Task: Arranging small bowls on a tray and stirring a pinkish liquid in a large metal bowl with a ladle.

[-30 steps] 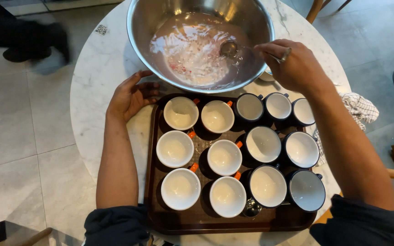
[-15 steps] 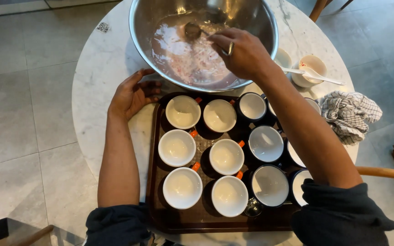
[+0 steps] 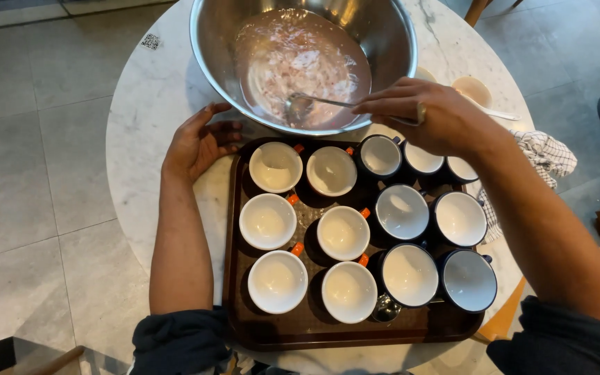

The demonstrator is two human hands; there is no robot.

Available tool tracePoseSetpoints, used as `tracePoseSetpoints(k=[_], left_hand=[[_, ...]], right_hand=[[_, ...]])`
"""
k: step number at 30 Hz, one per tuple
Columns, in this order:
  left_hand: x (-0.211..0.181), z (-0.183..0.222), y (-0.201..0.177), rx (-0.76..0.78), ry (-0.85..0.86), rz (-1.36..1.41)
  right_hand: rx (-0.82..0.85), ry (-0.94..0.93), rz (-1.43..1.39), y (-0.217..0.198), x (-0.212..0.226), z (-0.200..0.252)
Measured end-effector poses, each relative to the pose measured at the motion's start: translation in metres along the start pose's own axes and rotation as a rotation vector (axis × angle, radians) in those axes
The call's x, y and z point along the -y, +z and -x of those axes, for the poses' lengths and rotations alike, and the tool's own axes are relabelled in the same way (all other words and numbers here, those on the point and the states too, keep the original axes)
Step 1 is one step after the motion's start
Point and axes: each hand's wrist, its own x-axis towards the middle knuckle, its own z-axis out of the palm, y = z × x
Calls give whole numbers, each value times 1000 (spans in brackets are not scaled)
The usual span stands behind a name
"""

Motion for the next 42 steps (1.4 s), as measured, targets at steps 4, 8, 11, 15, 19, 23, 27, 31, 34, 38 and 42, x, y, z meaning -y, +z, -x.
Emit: tracePoseSetpoints(k=[4,8,11,15,19,23,27,31,34,38,42], left_hand=[[-10,10,18,-55,-25,-25],[-15,15,26,-102,-53,-38],[-13,14,24,-103,-49,-46],[-13,12,22,-88,-44,-54],[-13,13,24,-109,-48,-52],[-13,12,23,-104,-45,-57],[-12,12,21,-100,-46,-53],[-11,10,18,-93,-48,-51],[-10,10,18,-91,-46,-43],[-12,12,21,-90,-38,-51],[-13,13,24,-116,-49,-58]], right_hand=[[88,209,71,-8,-24,15],[47,144,191,-1,-55,20],[-5,128,248,8,-65,6],[-108,181,219,31,-80,-18],[-165,159,216,52,-91,-45],[-103,176,128,65,-81,-69],[-61,104,58,61,-58,-75],[42,87,-46,47,-39,-64],[88,73,-65,33,-32,-45],[109,113,-12,16,-25,-17],[106,206,2,4,-31,10]])
